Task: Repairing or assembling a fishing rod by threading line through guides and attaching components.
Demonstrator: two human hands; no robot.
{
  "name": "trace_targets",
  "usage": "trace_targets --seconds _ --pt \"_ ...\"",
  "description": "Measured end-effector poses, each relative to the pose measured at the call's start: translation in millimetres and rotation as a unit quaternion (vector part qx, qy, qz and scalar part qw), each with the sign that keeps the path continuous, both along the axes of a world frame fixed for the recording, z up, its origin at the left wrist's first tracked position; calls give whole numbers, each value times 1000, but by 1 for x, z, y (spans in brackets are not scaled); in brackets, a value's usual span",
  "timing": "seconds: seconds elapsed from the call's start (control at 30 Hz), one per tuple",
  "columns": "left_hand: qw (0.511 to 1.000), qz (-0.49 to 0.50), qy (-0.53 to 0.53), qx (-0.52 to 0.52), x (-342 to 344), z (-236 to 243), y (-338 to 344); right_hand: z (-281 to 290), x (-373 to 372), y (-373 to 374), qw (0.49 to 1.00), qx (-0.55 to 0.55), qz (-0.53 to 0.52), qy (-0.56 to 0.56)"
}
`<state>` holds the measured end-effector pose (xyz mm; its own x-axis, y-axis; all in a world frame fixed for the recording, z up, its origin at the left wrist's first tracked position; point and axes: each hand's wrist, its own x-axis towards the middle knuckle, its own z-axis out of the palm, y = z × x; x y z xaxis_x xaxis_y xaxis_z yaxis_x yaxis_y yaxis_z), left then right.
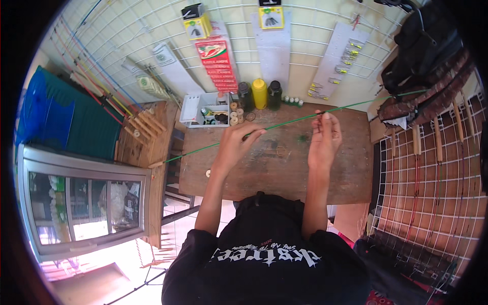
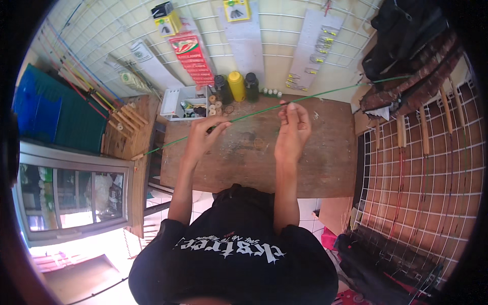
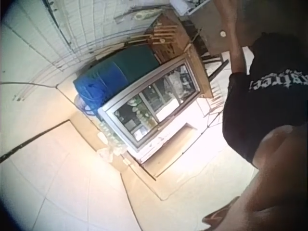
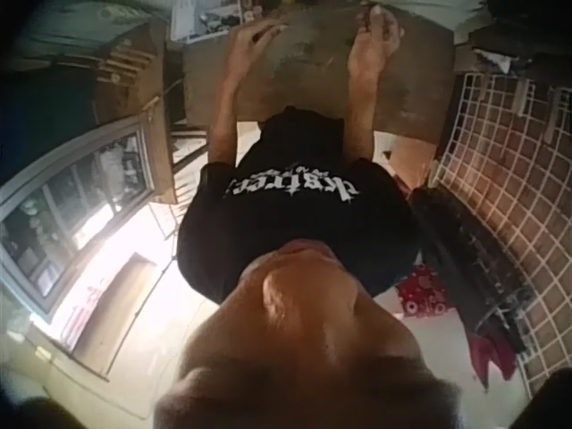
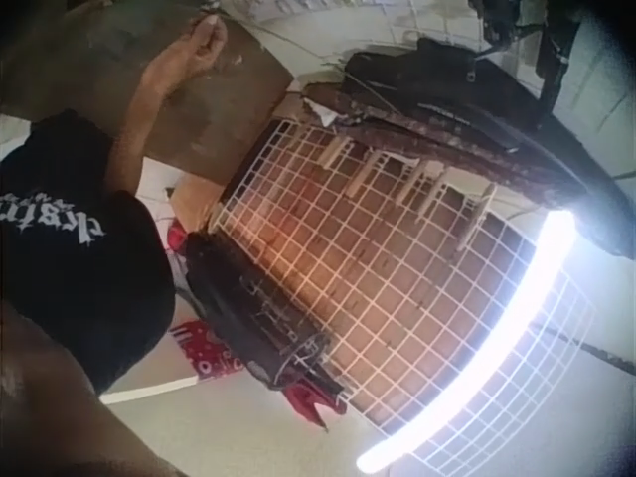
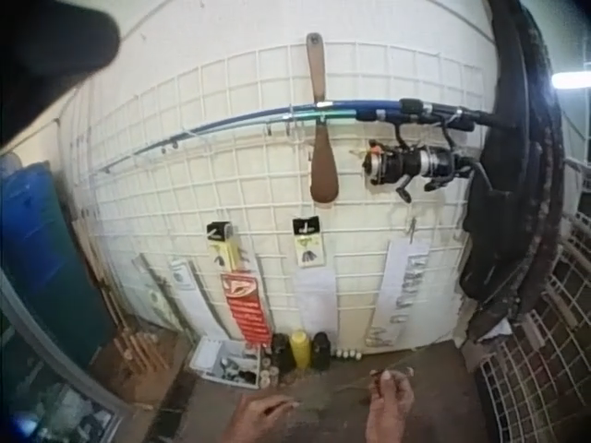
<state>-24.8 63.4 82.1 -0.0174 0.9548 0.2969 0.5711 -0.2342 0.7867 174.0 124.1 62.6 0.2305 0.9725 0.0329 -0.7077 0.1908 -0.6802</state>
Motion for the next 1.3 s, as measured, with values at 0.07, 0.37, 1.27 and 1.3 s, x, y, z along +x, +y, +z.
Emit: trace_targets --seconds 0.07,0.37,1.27,1.3 --pt "1000 10 -13 -6 -2 -8 -3 -2 -3 -1 1000 -2 29 3" --pt "999 -27 1 22 5 -18 -3 2 17 1 1000 -17 -2 17" --pt "999 -4 -35 3 12 -49 -5 22 108 52 971 44 -236 16" --pt "999 -3 -38 3 12 -51 -4 23 107 52 966 42 -255 15"
